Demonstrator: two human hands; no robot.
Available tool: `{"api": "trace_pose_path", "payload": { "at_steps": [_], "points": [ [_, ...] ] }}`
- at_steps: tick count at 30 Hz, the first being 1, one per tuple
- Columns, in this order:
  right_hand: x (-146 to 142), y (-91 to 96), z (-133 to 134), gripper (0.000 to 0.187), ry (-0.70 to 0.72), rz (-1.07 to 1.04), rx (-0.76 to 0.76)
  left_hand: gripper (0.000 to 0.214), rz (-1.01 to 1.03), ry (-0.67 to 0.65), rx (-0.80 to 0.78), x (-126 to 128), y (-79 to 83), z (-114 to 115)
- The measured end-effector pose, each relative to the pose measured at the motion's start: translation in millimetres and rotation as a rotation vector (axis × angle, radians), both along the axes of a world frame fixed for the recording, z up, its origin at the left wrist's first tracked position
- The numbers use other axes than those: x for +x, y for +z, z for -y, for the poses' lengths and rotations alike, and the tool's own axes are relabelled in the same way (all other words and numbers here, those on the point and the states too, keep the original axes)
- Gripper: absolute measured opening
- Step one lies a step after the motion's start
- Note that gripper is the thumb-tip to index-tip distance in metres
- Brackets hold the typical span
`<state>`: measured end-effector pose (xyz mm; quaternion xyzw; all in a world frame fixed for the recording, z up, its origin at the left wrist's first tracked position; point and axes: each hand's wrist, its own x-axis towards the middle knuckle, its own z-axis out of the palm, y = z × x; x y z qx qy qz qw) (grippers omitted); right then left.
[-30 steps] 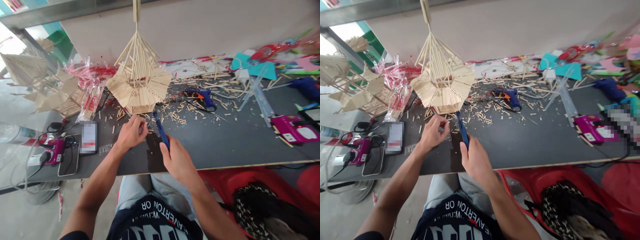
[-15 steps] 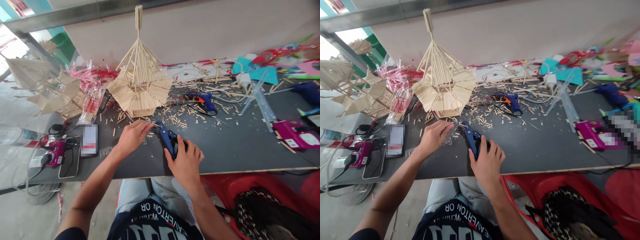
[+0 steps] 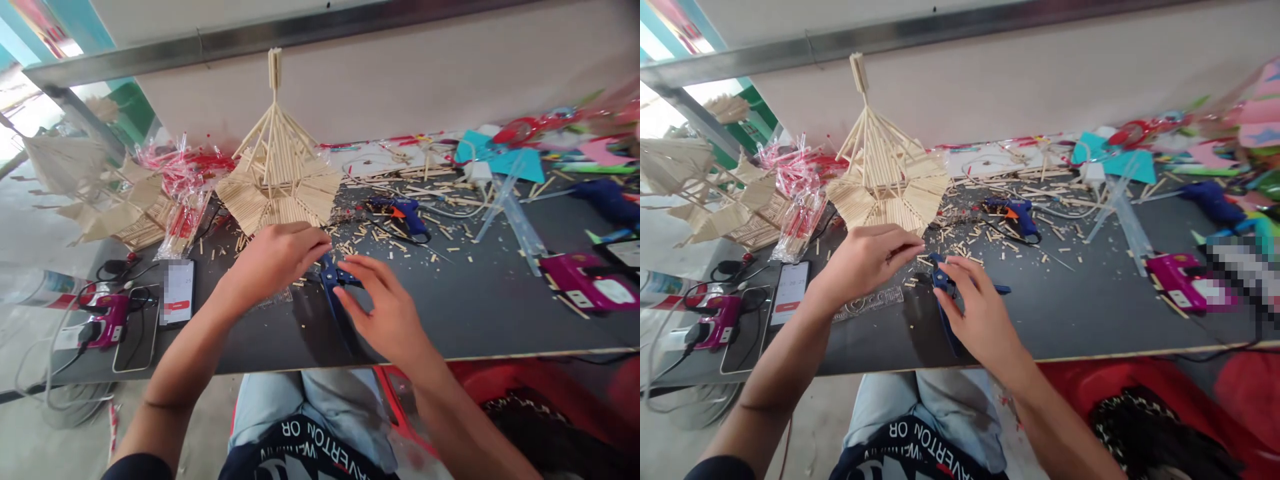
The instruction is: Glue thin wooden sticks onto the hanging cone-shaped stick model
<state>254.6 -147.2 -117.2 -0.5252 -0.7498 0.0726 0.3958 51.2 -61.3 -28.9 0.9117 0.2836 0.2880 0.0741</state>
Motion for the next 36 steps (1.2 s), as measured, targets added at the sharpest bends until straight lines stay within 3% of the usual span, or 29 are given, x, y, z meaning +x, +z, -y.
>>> {"api": "trace_pose_path", "payload": {
  "at_steps": [2, 5, 10, 17, 20, 24, 29, 32, 34, 36],
  "points": [
    [3, 27.5, -15, 0.028, 0.066, -0.048, 0.141, 0.014, 0.006, -0.053, -0.087, 3, 12.1, -5],
    [4, 62.3, -35, 0.026, 0.145, -0.058, 0.293, 0.011, 0.101, -0.155, -0.41, 1, 24.0, -12],
    [-1, 93.5, -60, 0.021, 0.296, -0.034, 0.275, 0.016, 0.365, -0.245, -0.843, -11, 24.9, -26],
    [-9, 118.4, -95, 0.009, 0.394, -0.048, 0.174, 0.035, 0.519, -0.187, -0.901, -14, 18.2, -38],
    [-10, 120.9, -105, 0.008, 0.394, -0.063, 0.144, 0.039, 0.598, -0.131, -0.948, -9, 14.1, -41],
    [-11, 110.7, -114, 0.01, 0.337, -0.136, 0.18, 0.035, 0.731, -0.045, -0.966, 3, 5.1, -45],
    [-13, 98.7, -118, 0.007, 0.34, -0.33, 0.167, 0.026, 0.743, 0.013, -0.888, 11, -1.3, -49],
    [-4, 101.4, -120, 0.016, 0.33, -0.297, 0.081, 0.023, 0.71, -0.009, -0.871, 7, 3.7, -47],
    [15, 99.6, -128, 0.026, 0.223, -0.175, 0.01, 0.023, 0.668, -0.017, -0.839, 0, 10.6, -45],
    [49, 87.3, -144, 0.028, -0.027, -0.09, -0.042, 0.023, 0.648, 0.012, -0.757, -8, 17.9, -43]
  ]
}}
